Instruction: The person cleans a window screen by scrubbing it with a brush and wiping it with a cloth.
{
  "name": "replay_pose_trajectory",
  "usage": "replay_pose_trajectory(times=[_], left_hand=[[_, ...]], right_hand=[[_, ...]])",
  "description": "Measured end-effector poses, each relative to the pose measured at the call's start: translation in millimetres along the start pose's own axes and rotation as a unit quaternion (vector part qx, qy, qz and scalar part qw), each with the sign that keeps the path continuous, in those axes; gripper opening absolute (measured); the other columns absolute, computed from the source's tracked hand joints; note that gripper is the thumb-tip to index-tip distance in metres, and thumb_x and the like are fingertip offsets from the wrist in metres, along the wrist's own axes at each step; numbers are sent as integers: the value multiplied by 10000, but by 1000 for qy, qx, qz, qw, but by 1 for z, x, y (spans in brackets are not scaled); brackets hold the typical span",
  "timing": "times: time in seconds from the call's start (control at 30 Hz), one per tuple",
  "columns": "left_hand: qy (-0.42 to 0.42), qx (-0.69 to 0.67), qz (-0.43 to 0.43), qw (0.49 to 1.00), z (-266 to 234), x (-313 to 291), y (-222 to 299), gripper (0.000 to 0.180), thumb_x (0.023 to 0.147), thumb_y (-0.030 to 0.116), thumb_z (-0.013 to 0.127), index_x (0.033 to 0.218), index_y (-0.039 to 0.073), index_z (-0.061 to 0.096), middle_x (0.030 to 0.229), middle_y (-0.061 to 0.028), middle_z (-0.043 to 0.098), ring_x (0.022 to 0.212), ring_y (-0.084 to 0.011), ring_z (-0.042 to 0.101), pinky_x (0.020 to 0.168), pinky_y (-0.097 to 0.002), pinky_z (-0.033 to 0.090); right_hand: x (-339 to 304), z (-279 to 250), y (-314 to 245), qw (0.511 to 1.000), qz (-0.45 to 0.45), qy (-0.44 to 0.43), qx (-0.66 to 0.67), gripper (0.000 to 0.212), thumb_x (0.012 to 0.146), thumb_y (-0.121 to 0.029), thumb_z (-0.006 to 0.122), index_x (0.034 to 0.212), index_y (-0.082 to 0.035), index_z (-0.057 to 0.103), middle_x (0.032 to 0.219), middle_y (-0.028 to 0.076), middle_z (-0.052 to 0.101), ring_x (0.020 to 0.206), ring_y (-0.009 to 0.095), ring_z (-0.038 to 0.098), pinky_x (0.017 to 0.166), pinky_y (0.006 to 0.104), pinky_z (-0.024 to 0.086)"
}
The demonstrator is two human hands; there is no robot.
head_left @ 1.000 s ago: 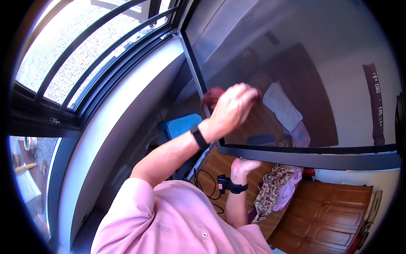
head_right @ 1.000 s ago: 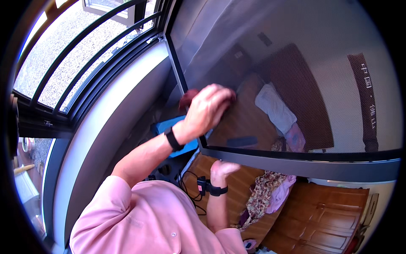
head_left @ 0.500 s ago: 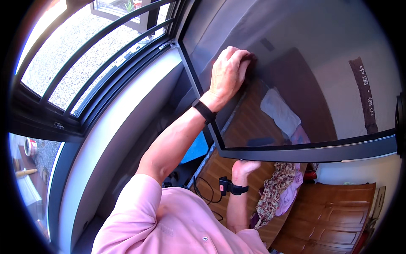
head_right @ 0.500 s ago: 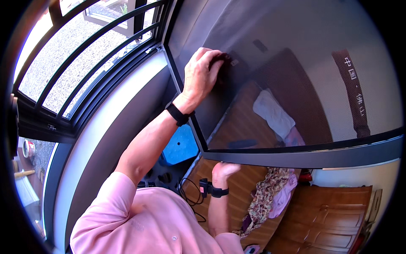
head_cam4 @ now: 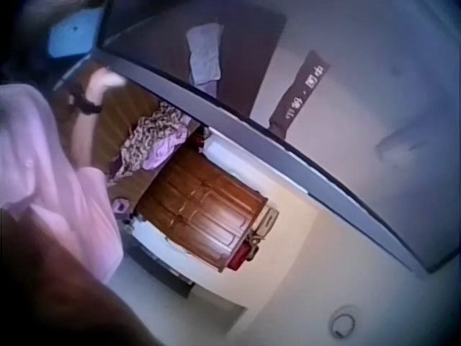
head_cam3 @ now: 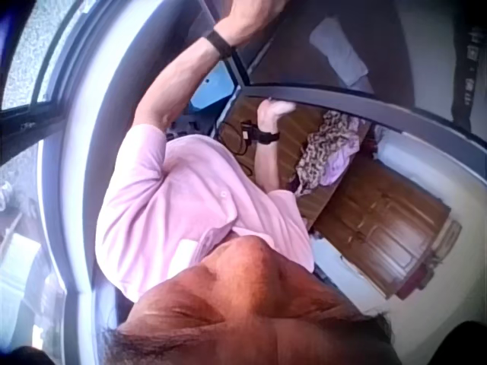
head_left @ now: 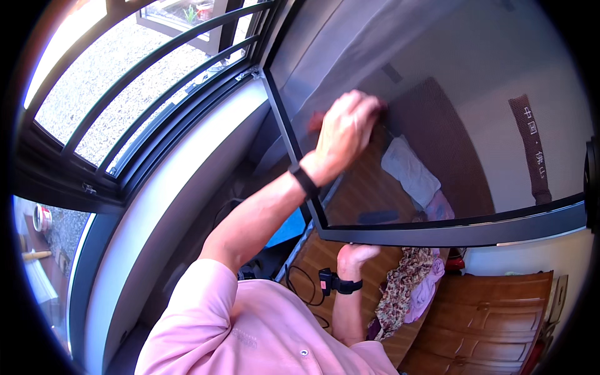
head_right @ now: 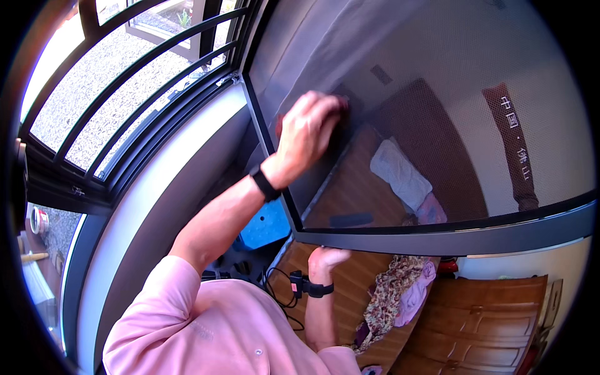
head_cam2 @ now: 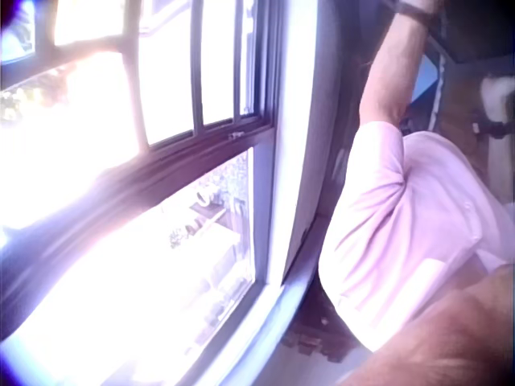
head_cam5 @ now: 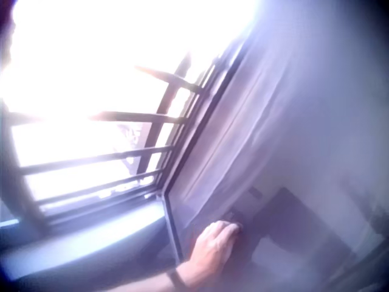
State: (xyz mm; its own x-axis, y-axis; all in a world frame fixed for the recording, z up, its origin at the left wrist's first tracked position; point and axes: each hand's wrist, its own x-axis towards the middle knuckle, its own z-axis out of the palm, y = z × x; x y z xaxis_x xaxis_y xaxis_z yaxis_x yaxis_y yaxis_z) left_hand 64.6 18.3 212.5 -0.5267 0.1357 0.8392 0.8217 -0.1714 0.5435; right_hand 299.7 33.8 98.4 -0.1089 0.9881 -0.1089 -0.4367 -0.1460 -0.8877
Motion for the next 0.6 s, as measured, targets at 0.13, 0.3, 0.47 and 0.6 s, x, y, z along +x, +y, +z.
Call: replay_pose_trajectory(times=[0.13,0.3,0.47,0.6], left_hand=[[-160,-61,61,983,-10,-70,31,279,791,5,693,1062,49,645,1032,-104,646,878,-267,628,796,-373,515],[-28,18,32,999,-5,2,-25,226,828,-3,651,1047,49,641,938,-130,627,854,-320,622,776,-393,525],[-35,11,-5,999,-3,-14,-7,249,814,-72,632,1038,36,636,924,-136,619,867,-330,635,767,-406,532],[-214,-90,12,973,-13,-120,38,345,774,2,691,1114,28,637,1032,-129,632,887,-301,625,791,-393,519]], right_hand=[[-8,15,-8,1000,7,-9,28,410,1026,-301,450,1306,-31,580,1257,60,616,1134,207,580,994,372,453],[7,-9,3,1000,-12,-16,-4,387,1024,-289,456,1291,-42,588,1221,53,626,1091,202,590,972,359,461],[-1,-1,4,1000,-6,11,6,372,1025,-295,453,1264,-49,594,1200,51,629,1071,193,590,953,340,464],[-4,7,-3,1000,14,10,7,417,1020,-315,448,1293,-29,582,1235,68,621,1125,207,580,1001,366,450]])
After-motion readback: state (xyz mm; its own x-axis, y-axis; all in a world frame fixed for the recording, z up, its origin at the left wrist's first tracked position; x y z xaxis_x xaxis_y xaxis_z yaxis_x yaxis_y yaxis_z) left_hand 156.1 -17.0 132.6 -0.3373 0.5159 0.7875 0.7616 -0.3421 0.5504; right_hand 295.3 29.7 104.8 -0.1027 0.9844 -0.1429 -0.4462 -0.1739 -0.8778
